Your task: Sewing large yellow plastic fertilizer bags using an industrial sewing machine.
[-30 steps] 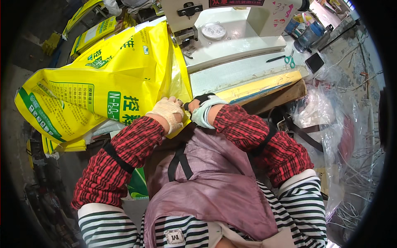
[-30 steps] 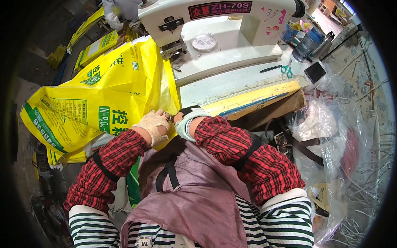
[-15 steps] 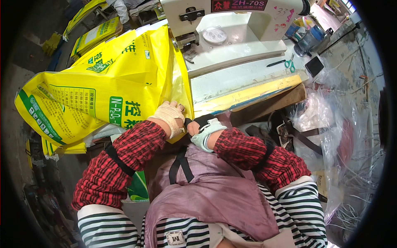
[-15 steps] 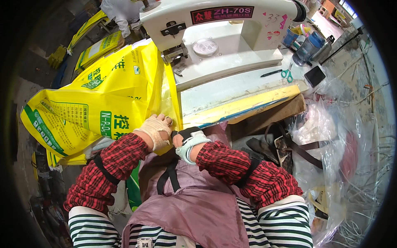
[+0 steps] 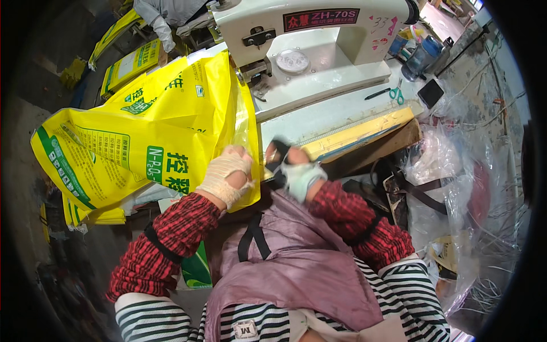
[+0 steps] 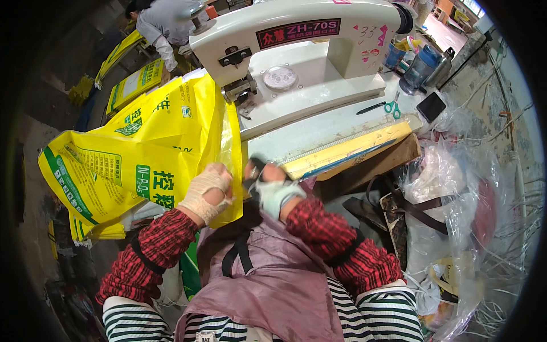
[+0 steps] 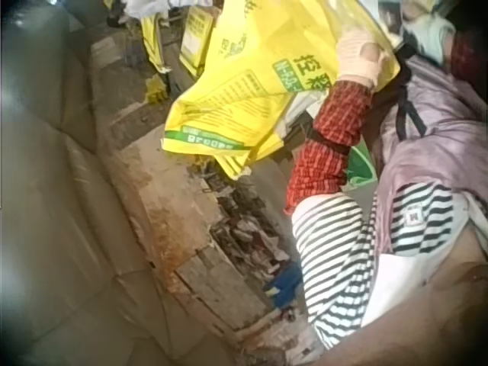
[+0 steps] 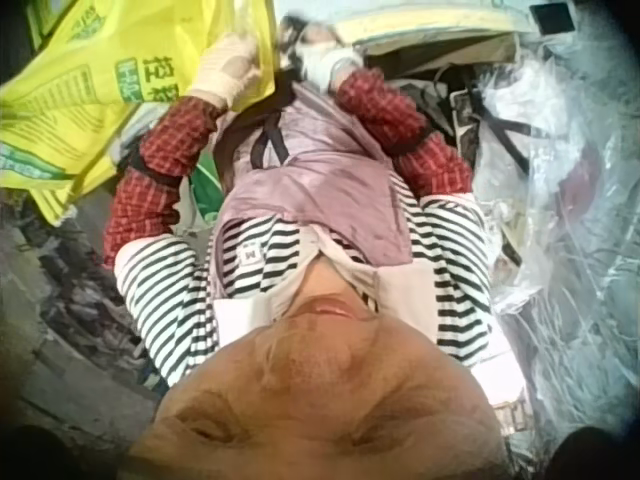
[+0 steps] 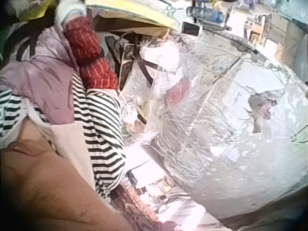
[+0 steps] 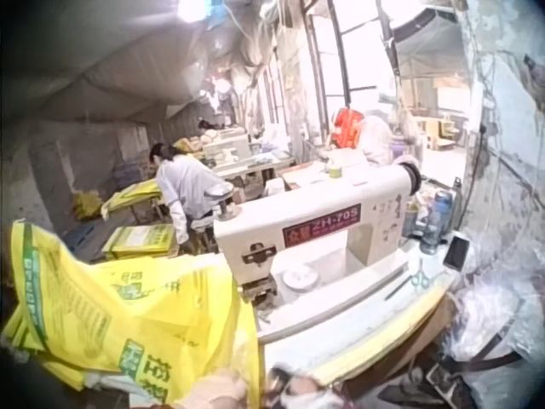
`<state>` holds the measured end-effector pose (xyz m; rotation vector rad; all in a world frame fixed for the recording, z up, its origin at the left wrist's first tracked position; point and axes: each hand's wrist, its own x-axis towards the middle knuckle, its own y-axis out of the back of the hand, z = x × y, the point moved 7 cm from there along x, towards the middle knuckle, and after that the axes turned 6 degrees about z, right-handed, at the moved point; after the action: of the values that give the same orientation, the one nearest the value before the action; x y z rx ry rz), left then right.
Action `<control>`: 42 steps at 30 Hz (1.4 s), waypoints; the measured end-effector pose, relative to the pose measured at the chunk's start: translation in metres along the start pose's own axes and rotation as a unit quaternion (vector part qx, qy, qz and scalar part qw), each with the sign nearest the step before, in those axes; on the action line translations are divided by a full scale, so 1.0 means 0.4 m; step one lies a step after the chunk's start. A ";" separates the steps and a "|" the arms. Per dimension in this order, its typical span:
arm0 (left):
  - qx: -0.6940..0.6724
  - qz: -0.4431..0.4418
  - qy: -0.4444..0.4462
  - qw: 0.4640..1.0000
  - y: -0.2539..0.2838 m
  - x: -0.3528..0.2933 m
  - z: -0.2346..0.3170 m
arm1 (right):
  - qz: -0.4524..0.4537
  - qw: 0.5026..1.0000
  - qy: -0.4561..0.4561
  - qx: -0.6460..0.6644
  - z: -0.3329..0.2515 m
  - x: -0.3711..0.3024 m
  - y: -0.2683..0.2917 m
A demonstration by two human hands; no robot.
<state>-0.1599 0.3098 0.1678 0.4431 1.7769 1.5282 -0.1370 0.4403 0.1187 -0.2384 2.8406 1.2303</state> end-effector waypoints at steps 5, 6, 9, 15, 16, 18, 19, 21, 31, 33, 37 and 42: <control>-0.002 0.232 0.108 0.967 0.094 0.010 -0.038 | -0.115 0.984 -0.117 -0.065 0.050 0.131 -0.122; -0.012 0.136 0.136 0.981 0.063 0.021 -0.053 | -0.118 0.981 -0.131 -0.085 0.013 0.106 -0.094; -0.007 0.021 0.175 0.984 -0.002 0.033 -0.088 | -0.147 0.972 -0.169 -0.065 -0.013 0.072 -0.104; -0.097 0.186 -0.040 0.977 0.080 0.027 0.003 | -0.007 0.984 -0.131 0.122 0.012 0.068 -0.069; -0.160 0.164 -0.027 0.973 0.075 0.029 0.002 | 0.031 0.983 -0.105 0.144 0.027 0.063 -0.068; -0.274 0.123 -0.002 0.954 0.041 0.025 -0.003 | 0.067 0.981 -0.078 0.166 0.013 0.058 -0.043; -0.273 0.123 -0.002 0.954 0.035 0.017 0.004 | 0.089 0.970 -0.092 0.206 0.011 0.057 -0.030; -0.443 -0.001 0.040 0.896 -0.011 0.004 0.035 | 0.109 0.957 -0.106 0.246 -0.007 0.055 0.007; -0.173 0.183 0.094 0.963 0.066 -0.032 0.024 | -0.050 0.971 -0.215 0.087 0.080 0.119 -0.120; -0.162 0.118 0.105 0.974 0.050 -0.024 0.023 | -0.086 0.970 -0.218 0.057 0.074 0.119 -0.133; -0.139 0.023 0.082 0.987 0.047 -0.001 0.040 | -0.069 0.996 -0.053 0.027 -0.003 0.096 -0.078; -0.125 0.139 -0.041 0.981 0.030 0.012 0.055 | -0.055 0.998 0.003 -0.031 -0.009 0.083 -0.056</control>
<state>-0.1497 0.3313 0.1772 0.6385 1.4811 1.8718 -0.1662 0.4184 0.1017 -0.3946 2.7552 1.2990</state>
